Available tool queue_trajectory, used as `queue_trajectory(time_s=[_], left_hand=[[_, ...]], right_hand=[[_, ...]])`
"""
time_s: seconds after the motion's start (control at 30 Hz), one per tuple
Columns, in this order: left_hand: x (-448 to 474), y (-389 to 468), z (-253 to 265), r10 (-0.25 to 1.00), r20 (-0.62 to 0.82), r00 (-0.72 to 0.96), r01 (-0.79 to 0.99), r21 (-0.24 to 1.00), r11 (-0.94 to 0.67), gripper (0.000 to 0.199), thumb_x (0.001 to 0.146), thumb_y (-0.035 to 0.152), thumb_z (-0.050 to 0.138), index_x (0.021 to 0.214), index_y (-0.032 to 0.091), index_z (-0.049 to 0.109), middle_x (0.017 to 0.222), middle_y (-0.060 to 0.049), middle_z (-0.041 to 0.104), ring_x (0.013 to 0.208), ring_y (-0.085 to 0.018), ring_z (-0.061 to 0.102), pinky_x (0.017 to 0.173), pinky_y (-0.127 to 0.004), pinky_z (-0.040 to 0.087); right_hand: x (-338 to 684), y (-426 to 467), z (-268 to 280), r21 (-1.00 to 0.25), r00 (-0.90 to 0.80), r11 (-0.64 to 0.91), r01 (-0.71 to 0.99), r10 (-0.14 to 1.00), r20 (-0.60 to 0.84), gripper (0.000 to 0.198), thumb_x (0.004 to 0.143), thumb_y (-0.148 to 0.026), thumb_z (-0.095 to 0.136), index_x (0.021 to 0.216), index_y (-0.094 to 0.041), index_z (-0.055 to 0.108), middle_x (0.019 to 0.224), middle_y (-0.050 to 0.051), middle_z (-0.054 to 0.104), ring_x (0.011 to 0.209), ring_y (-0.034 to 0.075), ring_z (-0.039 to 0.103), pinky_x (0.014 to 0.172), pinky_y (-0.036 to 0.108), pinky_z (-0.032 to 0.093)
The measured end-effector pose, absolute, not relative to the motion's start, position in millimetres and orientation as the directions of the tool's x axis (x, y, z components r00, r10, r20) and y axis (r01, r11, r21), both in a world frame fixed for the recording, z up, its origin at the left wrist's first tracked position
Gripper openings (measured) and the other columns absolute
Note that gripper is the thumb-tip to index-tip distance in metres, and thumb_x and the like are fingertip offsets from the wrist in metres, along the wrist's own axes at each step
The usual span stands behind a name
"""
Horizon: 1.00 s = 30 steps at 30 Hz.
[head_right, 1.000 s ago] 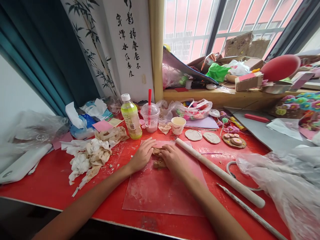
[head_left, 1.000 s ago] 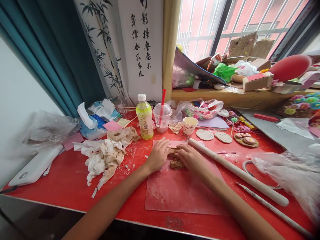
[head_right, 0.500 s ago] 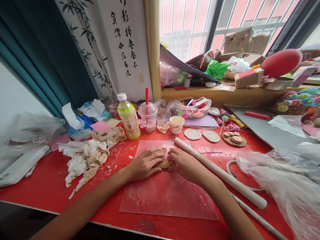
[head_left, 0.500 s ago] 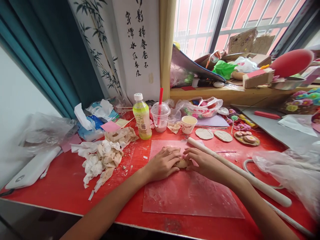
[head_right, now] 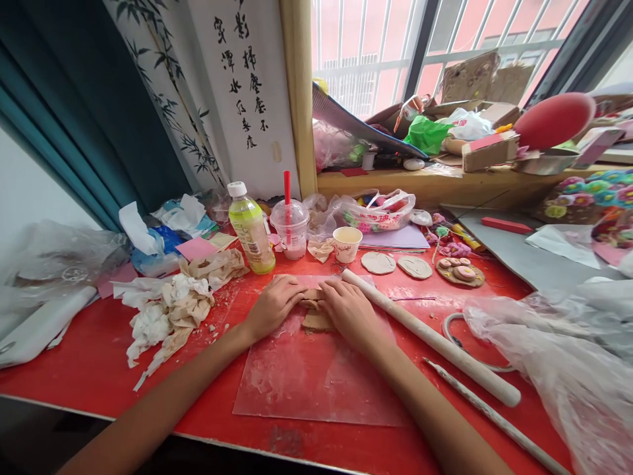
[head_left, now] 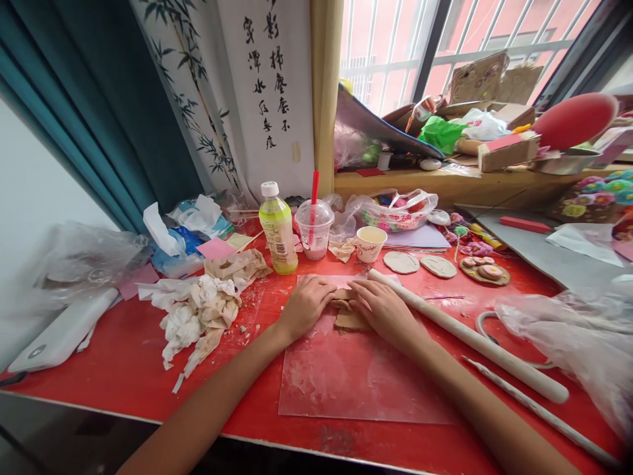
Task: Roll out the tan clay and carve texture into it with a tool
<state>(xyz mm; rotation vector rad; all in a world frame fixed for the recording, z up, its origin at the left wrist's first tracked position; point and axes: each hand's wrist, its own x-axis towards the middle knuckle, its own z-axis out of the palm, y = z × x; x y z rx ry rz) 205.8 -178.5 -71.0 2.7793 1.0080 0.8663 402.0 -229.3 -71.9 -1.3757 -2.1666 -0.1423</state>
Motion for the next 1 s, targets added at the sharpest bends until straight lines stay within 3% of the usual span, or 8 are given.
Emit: queue_trajectory(time_s=[0.13, 0.3, 0.43, 0.53, 0.73, 0.87, 1.0], left_hand=[[207, -178, -72, 0.601, 0.507, 0.618, 0.571, 0.237, -0.786, 0.034, 0.093, 0.033, 0.035, 0.119, 0.017, 0.049, 0.118, -0.008, 0.048, 0.114, -0.019, 0.038, 0.1, -0.038, 0.033], [206, -187, -64, 0.44, 0.439, 0.783, 0.459, 0.07, -0.886, 0.04, 0.089, 0.04, 0.041, 0.124, 0.02, 0.047, 0.13, -0.007, 0.042, 0.123, -0.022, 0.03, 0.105, -0.039, 0.026], [205, -192, -64, 0.293, 0.38, 0.877, 0.342, -0.067, -0.937, 0.049, 0.085, 0.053, 0.041, 0.123, 0.023, 0.048, 0.137, -0.005, 0.035, 0.128, -0.028, 0.023, 0.107, -0.046, 0.019], [205, -192, -66, 0.29, 0.38, 0.878, 0.354, -0.108, -0.929, 0.049, 0.085, 0.054, 0.039, 0.122, 0.022, 0.05, 0.137, -0.006, 0.034, 0.128, -0.028, 0.023, 0.107, -0.045, 0.021], [207, -194, -67, 0.294, 0.371, 0.881, 0.357, -0.113, -0.927, 0.041, 0.088, 0.046, 0.039, 0.12, 0.024, 0.052, 0.136, -0.005, 0.036, 0.126, -0.026, 0.026, 0.106, -0.041, 0.024], [208, -195, -67, 0.306, 0.367, 0.879, 0.36, -0.09, -0.928, 0.036, 0.09, 0.04, 0.039, 0.118, 0.024, 0.054, 0.133, -0.004, 0.039, 0.126, -0.025, 0.027, 0.106, -0.041, 0.025], [209, -195, -67, 0.304, 0.365, 0.88, 0.352, -0.069, -0.933, 0.034, 0.09, 0.039, 0.039, 0.115, 0.023, 0.056, 0.133, -0.004, 0.038, 0.125, -0.024, 0.027, 0.105, -0.039, 0.026]], right_hand=[[409, -228, -70, -0.199, -0.324, 0.463, 0.864, 0.813, 0.484, 0.037, 0.087, -0.015, 0.036, 0.121, -0.016, 0.05, 0.119, 0.009, 0.058, 0.11, 0.022, 0.053, 0.094, 0.041, 0.041], [419, -237, -62, -0.191, -0.323, 0.437, 0.879, 0.84, 0.436, 0.038, 0.09, -0.033, 0.038, 0.121, -0.015, 0.05, 0.121, 0.014, 0.056, 0.113, 0.026, 0.051, 0.091, 0.044, 0.045], [419, -244, -77, -0.093, -0.473, 0.524, 0.846, 0.82, 0.321, 0.076, 0.077, -0.058, 0.047, 0.13, -0.004, 0.04, 0.133, 0.023, 0.041, 0.128, 0.032, 0.032, 0.099, 0.047, 0.037], [418, -242, -85, -0.022, -0.467, 0.504, 0.863, 0.814, 0.345, 0.09, 0.071, -0.064, 0.048, 0.132, 0.001, 0.036, 0.137, 0.026, 0.033, 0.13, 0.033, 0.027, 0.102, 0.047, 0.033], [415, -237, -79, 0.041, -0.546, 0.569, 0.821, 0.763, 0.346, 0.064, 0.081, -0.05, 0.047, 0.126, -0.004, 0.047, 0.127, 0.02, 0.05, 0.12, 0.028, 0.045, 0.099, 0.042, 0.04], [414, -236, -77, 0.063, -0.554, 0.575, 0.816, 0.745, 0.372, 0.054, 0.083, -0.044, 0.048, 0.121, -0.005, 0.052, 0.122, 0.019, 0.054, 0.117, 0.028, 0.048, 0.098, 0.043, 0.041], [415, -234, -73, 0.011, -0.534, 0.574, 0.818, 0.753, 0.385, 0.041, 0.087, -0.035, 0.045, 0.118, -0.011, 0.054, 0.122, 0.015, 0.055, 0.117, 0.026, 0.048, 0.099, 0.044, 0.04]])
